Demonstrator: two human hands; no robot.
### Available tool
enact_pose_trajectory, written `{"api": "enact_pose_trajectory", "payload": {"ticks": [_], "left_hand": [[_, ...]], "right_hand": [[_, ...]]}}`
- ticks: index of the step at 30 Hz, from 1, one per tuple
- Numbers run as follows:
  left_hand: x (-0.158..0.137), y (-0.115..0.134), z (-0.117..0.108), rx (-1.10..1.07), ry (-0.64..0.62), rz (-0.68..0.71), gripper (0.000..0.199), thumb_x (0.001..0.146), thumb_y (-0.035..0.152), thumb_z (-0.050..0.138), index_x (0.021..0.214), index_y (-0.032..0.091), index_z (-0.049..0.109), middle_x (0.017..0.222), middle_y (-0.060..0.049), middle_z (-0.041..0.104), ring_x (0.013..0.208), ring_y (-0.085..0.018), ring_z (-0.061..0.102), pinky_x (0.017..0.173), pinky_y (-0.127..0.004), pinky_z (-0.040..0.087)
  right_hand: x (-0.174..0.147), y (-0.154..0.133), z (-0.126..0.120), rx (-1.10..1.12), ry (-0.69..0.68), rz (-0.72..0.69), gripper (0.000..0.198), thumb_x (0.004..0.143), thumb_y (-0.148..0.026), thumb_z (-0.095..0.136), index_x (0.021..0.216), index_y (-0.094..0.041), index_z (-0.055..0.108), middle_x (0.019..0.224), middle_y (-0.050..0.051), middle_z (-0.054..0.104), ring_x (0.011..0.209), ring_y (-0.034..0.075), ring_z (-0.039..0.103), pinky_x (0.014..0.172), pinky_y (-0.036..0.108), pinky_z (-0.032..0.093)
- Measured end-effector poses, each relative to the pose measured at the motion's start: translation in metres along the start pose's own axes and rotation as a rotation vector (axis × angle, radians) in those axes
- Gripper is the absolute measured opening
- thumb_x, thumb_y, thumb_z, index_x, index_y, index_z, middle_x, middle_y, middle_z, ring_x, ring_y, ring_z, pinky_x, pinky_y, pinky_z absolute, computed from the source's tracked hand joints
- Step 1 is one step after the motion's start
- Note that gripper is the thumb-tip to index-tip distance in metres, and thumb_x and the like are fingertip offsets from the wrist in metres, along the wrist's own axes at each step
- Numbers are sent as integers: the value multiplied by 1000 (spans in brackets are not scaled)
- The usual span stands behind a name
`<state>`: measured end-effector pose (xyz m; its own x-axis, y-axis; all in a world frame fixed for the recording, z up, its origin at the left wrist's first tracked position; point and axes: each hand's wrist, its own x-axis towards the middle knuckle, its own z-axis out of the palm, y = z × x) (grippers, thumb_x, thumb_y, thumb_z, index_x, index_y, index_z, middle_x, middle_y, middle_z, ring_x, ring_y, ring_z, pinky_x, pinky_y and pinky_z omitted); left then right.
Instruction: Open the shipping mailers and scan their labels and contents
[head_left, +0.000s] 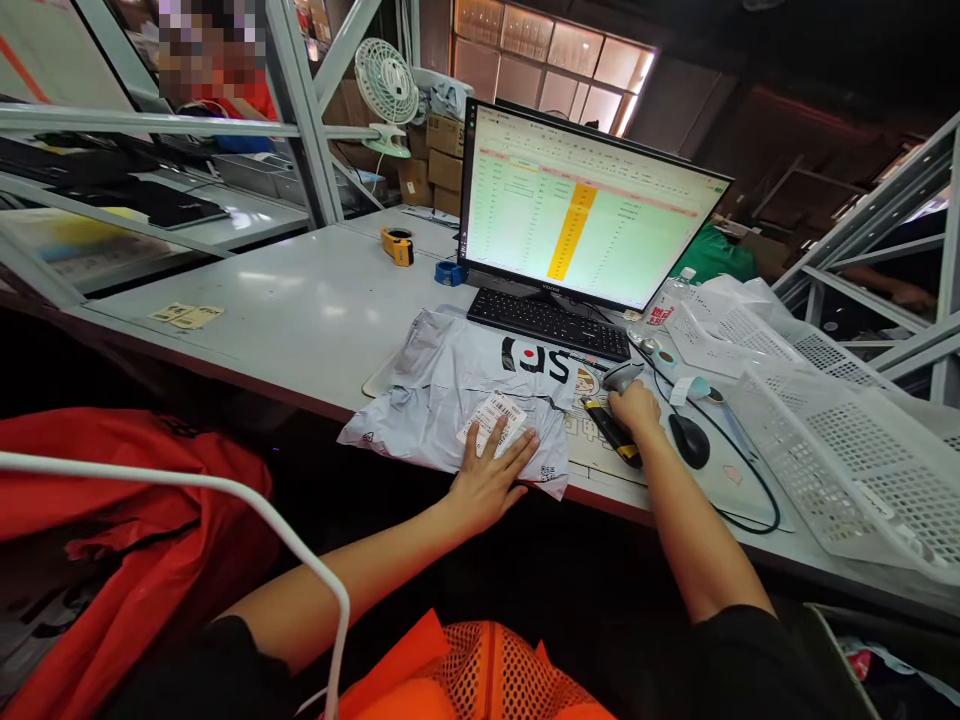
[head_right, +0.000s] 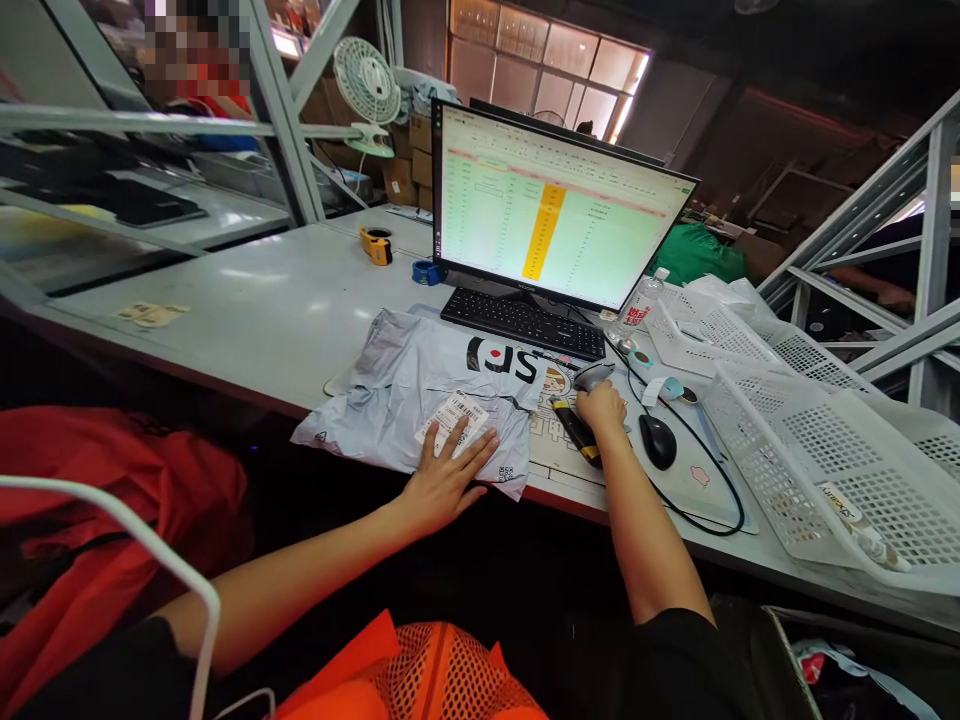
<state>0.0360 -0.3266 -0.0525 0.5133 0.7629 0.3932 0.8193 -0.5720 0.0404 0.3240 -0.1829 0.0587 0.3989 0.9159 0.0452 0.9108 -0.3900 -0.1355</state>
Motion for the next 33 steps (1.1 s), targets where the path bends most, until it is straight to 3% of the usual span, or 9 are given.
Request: {"api": "enact_pose_trajectory", "payload": {"ticks": [4,7,10,13,17,23,26,29,33], "left_hand": [[-1,0,-3,6,-4,30,77,106,53,49,171,26,17,174,-3,28,165,-32,3,125,-69,-20],[-1,-1,-4,-13,4,56,71,109,47,43,171,25,16,173,-4,29,166,-24,4,121,-64,-29],[-2,-4,-4,-45,15,88,67,111,41,41,171,26,16,173,-3,28,165,-21,6,119,-62,-33],[-4,-7,-3,-57,13,134,68,111,39,42,171,27,14,173,-5,30,166,-23,6,118,-66,-32],[-6,-9,-3,-60,-20,147,73,109,39,46,171,28,9,171,-8,35,165,-27,8,117,-72,-28],[-3,-1,-25,-122,-139,105,80,104,34,54,171,31,10,173,-9,30,165,-30,12,118,-76,-22],[5,-5,-47,-142,-183,83,81,100,40,61,170,31,22,174,-9,28,164,-34,16,124,-76,-5],[21,-23,-68,-155,-153,25,79,97,55,64,166,31,35,175,-8,26,163,-36,18,128,-70,13],[39,-51,-81,-149,-275,-54,108,78,74,77,167,29,34,176,-12,18,162,-47,4,121,-82,11]], "right_hand": [[-18,8,-55,191,-153,-200,40,99,-50,57,111,-14,70,93,14,73,86,29,72,71,34,55],[-57,15,-108,374,-393,-483,44,94,-62,65,106,-20,70,70,3,65,58,20,60,50,28,45],[-100,11,-145,345,-490,-698,43,92,-62,68,104,-21,73,70,2,66,57,19,60,51,28,46],[-127,-1,-157,277,-491,-866,37,95,-56,66,107,-21,74,87,4,74,72,21,67,62,29,53],[-134,-10,-148,258,-488,-975,34,97,-52,66,108,-21,74,100,4,77,85,23,70,75,32,55],[-121,-6,-124,343,-387,-1005,31,96,-51,67,109,-24,75,94,4,77,80,24,69,72,34,54],[-100,0,-103,337,-262,-881,34,96,-53,65,110,-23,73,100,5,77,87,27,70,78,36,54],[-66,8,-73,260,-141,-650,38,97,-52,63,118,-22,71,115,9,76,104,31,71,88,38,54],[-24,21,-31,188,-96,-375,53,101,-45,57,143,-14,56,135,18,69,122,34,67,97,38,52]]}}
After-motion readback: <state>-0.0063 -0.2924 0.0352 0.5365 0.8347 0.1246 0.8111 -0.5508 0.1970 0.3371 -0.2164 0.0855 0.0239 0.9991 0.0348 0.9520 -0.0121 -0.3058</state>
